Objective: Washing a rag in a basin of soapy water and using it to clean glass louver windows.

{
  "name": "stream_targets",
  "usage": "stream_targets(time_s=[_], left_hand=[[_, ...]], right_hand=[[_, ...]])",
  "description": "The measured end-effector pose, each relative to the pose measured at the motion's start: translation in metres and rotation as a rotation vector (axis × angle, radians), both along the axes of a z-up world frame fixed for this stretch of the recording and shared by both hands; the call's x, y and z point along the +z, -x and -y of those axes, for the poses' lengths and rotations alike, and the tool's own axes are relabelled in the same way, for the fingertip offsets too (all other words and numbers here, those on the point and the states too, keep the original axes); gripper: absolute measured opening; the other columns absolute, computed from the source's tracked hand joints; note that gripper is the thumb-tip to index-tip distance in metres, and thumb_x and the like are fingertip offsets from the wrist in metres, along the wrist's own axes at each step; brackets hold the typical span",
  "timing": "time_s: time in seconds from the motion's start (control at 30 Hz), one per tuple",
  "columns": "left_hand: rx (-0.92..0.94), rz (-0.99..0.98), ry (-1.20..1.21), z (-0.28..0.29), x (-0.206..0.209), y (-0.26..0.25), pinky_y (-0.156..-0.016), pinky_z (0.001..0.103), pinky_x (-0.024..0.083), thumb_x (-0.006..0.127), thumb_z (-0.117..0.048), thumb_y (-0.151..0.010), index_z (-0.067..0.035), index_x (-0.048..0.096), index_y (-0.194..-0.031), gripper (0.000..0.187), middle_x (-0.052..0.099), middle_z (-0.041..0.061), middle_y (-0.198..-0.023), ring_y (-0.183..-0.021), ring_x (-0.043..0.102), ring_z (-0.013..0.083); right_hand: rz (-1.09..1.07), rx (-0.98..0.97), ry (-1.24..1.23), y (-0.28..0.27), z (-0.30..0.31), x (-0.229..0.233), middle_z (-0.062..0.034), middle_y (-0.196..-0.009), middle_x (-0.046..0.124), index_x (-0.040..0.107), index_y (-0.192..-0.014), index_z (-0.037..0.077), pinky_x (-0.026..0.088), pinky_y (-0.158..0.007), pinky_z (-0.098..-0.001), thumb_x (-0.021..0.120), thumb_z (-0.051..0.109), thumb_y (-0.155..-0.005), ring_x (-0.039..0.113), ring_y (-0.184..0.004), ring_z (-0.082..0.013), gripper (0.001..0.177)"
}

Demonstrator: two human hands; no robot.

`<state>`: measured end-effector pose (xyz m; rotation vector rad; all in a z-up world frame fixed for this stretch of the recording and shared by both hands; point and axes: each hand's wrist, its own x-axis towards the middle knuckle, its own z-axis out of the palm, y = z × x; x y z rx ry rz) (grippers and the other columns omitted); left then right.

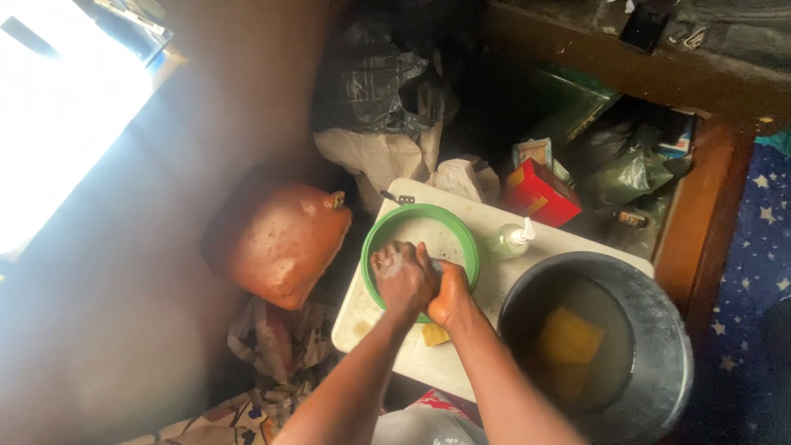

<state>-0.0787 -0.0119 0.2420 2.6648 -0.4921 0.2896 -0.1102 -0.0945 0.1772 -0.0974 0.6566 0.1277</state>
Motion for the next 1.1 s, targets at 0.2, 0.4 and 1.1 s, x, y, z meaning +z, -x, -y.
stream_targets(time_s=[0.2, 0.4, 1.1], left_hand=[[-0.006, -0.111, 0.041, -0.004, -0.058, -0.016, -0.091, 0.058, 0.042, 0.050, -0.033, -0.102, 0.003, 0.062, -0.118, 0.041, 0.067, 0.027, -0.113, -0.105, 0.063, 0.0444], [0.043, -0.629, 0.192, 0.008, -0.007, 0.020, -0.106, 0.050, 0.051, 0.043, -0.039, -0.106, -0.011, 0.065, -0.125, 0.040, 0.069, 0.017, -0.127, -0.121, 0.065, 0.0352], [-0.157, -0.984, 0.029, -0.009, -0.014, 0.001, -0.118, 0.046, 0.036, 0.044, -0.045, -0.096, -0.011, 0.006, -0.166, 0.087, 0.046, 0.018, -0.155, -0.140, 0.048, 0.0393]], right_hand=[[-0.025, 0.052, 0.057, 0.004, 0.000, 0.027, -0.0090, -0.125, 0.074, 0.071, -0.123, 0.012, 0.049, -0.104, -0.0422, 0.054, 0.024, -0.095, 0.068, -0.114, -0.0254, 0.034], [-0.109, -0.050, 0.118, -0.009, 0.018, -0.072, -0.0076, -0.115, 0.071, 0.067, -0.119, 0.008, 0.053, -0.104, -0.0436, 0.068, 0.026, -0.100, 0.068, -0.107, -0.0243, 0.026], [-0.106, 0.072, 0.365, -0.013, 0.041, -0.124, -0.0044, -0.104, 0.065, 0.067, -0.117, 0.013, 0.052, -0.072, -0.0336, 0.066, 0.007, -0.089, 0.059, -0.089, -0.0215, 0.028]])
